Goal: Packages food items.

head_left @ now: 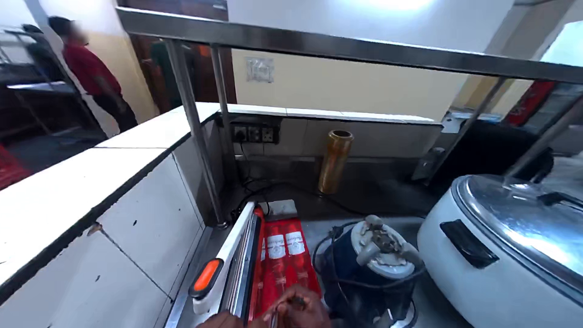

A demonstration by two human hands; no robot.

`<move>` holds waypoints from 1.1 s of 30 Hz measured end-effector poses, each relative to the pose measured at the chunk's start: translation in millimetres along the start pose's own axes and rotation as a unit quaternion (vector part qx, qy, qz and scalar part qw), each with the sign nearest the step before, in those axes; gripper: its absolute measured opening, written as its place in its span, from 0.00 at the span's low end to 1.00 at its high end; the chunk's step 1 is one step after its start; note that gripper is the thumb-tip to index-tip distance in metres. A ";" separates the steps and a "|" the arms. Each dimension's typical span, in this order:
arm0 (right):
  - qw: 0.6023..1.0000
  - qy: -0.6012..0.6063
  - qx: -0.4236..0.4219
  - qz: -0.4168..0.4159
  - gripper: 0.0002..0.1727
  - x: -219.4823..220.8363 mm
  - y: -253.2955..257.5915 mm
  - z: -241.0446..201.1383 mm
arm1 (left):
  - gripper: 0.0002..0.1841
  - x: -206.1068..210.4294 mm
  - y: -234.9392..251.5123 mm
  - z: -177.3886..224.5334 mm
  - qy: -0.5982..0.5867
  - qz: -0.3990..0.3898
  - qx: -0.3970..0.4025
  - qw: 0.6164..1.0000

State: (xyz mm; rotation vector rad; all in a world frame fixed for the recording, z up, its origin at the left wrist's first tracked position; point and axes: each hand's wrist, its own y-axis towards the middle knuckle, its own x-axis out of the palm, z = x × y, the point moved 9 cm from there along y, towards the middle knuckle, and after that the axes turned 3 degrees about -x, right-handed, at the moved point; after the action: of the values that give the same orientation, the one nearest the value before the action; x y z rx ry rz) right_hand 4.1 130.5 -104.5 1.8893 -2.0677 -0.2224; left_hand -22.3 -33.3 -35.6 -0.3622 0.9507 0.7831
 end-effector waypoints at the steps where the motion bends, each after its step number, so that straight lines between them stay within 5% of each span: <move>1: 1.000 -0.002 0.000 0.006 0.05 0.5 -0.8 0.7 | 0.19 3.0 -3.6 -6.7 0.000 0.018 0.041 0.999; 5: 0.999 -0.002 -0.037 0.027 0.06 -7.9 -0.7 1.4 | 0.26 5.9 -8.7 -14.1 0.008 0.014 0.082 0.996; 8: 0.999 0.006 -0.043 0.028 0.05 -12.5 0.6 3.9 | 0.17 2.1 -4.8 -18.5 -0.015 0.054 0.083 0.995; 15: 0.998 0.016 -0.034 0.044 0.05 -15.2 -13.3 0.0 | 0.12 11.3 -10.8 -40.1 -0.181 0.111 0.032 0.977; 20: 0.999 0.014 -0.026 0.039 0.05 -19.5 -13.0 12.4 | 0.08 24.5 -21.4 -53.1 -0.344 0.193 -0.081 0.915; 25: 0.998 0.029 0.013 0.045 0.04 -16.7 -19.2 24.2 | 0.24 45.2 -30.3 -73.6 -0.449 0.210 -0.077 0.865; 29: 0.998 0.032 0.031 0.052 0.05 -4.8 -29.5 28.3 | 0.12 51.5 -47.6 -75.9 -0.430 0.163 -0.113 0.881; 33: 0.997 0.048 0.027 0.047 0.03 -0.7 -19.1 25.8 | 0.07 48.9 -49.7 -82.7 -0.456 0.212 -0.150 0.851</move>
State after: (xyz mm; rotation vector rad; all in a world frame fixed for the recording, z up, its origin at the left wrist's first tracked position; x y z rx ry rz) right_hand 13.2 126.4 -135.0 1.7915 -2.1106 -0.0524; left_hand -17.6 -94.8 -124.5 -0.0068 -0.0149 1.3488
